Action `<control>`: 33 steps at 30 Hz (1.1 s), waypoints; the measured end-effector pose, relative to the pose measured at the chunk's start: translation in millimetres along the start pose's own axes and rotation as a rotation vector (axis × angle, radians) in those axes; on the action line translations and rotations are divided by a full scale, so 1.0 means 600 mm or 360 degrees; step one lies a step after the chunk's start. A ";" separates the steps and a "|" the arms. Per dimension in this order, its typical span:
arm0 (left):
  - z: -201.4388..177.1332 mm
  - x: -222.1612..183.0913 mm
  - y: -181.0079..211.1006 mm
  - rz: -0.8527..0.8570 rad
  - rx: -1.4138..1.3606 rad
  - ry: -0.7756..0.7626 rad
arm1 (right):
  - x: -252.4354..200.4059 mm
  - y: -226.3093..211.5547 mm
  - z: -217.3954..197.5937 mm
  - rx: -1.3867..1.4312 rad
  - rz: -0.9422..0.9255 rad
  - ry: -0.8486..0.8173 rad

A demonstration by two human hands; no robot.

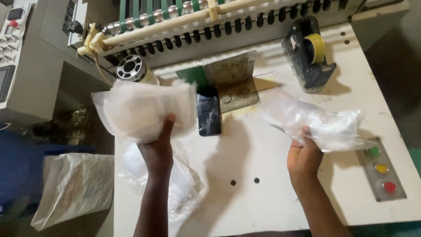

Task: A worker is manually packaging small items into plastic bags, smoothing them out, and organizing them on a factory workbench.

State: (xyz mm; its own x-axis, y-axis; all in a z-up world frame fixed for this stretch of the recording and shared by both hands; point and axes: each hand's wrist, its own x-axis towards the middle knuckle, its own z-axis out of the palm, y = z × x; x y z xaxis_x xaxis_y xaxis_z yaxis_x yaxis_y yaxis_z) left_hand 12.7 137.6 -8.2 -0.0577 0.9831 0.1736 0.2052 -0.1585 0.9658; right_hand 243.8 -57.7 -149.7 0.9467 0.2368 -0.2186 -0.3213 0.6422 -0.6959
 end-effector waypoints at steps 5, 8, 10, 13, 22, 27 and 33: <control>-0.059 -0.100 0.071 -0.0595 0.0016 -0.0675 | -0.137 -0.073 -0.015 -0.0304 0.0549 -0.0186; -0.086 -0.138 0.042 -0.0476 -0.0009 -0.0894 | -0.255 -0.180 0.069 -0.0438 0.1056 0.0060; -0.093 -0.157 0.026 -0.0390 -0.0039 -0.1038 | -0.223 -0.157 -0.005 -0.0973 0.0397 -0.0703; -0.071 -0.188 0.008 -0.0209 -0.0069 -0.1372 | -0.184 -0.147 -0.024 -0.1558 -0.0082 -0.1501; -0.056 -0.245 -0.069 -0.0784 -0.0511 -0.1862 | -0.167 -0.107 -0.039 -0.1004 0.0759 -0.0639; -0.032 -0.297 -0.056 -0.0568 0.0067 -0.1522 | -0.198 -0.135 0.025 -0.1264 0.0990 -0.0540; -0.100 -0.320 -0.103 0.1326 -0.0230 -0.1159 | -0.135 -0.012 -0.233 -0.1276 0.0824 -0.1545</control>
State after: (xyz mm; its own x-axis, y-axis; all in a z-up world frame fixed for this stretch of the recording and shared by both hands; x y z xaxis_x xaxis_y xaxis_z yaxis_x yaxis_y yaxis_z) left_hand -47.6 -47.0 -89.6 0.6412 0.3759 0.6690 -0.2056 -0.7558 0.6217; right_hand 173.1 -183.7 -222.5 0.2176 0.9461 -0.2400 -0.2141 -0.1937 -0.9574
